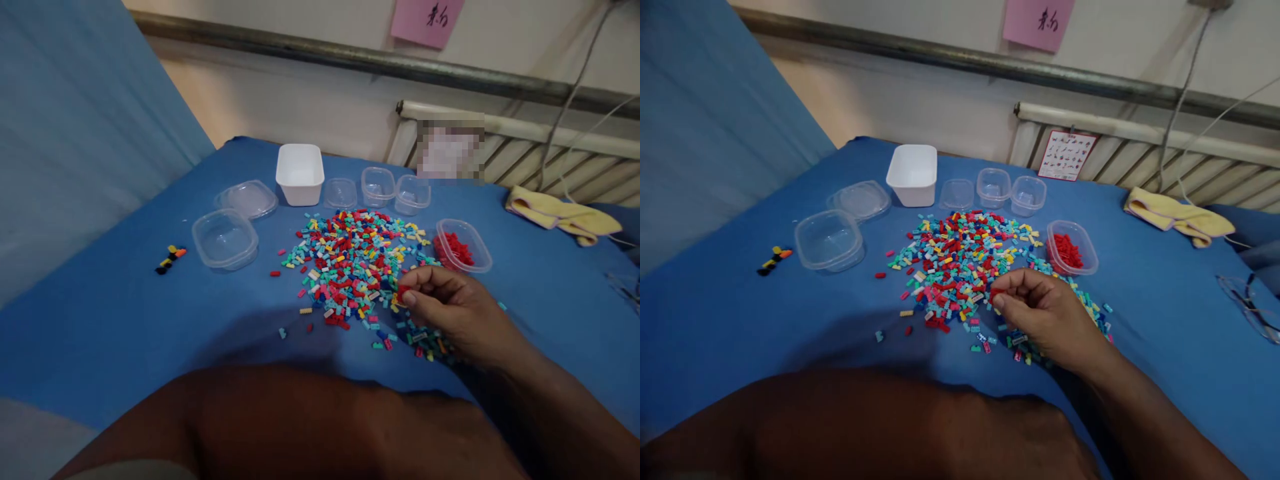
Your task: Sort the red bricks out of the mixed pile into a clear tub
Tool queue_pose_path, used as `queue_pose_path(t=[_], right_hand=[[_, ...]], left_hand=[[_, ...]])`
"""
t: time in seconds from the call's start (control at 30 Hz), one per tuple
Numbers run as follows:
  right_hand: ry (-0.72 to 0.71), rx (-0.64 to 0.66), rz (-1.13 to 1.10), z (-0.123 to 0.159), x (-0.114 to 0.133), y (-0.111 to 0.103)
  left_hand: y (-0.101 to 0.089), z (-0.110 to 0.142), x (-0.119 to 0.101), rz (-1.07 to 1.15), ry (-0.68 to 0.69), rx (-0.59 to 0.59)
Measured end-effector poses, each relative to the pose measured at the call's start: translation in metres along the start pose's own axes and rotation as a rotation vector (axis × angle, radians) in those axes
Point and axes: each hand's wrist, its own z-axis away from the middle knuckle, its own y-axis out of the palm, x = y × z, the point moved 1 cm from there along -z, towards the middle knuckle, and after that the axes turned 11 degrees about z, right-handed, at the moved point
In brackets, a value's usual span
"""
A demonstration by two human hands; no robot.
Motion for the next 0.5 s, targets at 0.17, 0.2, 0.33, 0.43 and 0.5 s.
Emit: queue_pose_path(t=[0.17,0.2,0.33,0.43,0.5], right_hand=[[-0.136,-0.304,0.148,-0.002,-0.002,-0.036],[-0.16,-0.416,0.221,-0.003,-0.004,-0.046],[-0.18,-0.726,0.622,-0.01,-0.025,-0.087],[-0.178,-0.726,0.833,-0.016,-0.039,-0.106],[-0.207,-0.742,0.911,-0.016,-0.041,-0.109]], left_hand=[[-0.002,0.005,0.005,0.183,0.096,-0.077],[-0.002,0.006,0.005,0.216,0.124,-0.088],[-0.007,0.008,0.005,0.316,0.218,-0.106],[-0.013,0.008,0.006,0.428,0.267,-0.072],[-0.016,0.007,0.006,0.461,0.263,-0.048]])
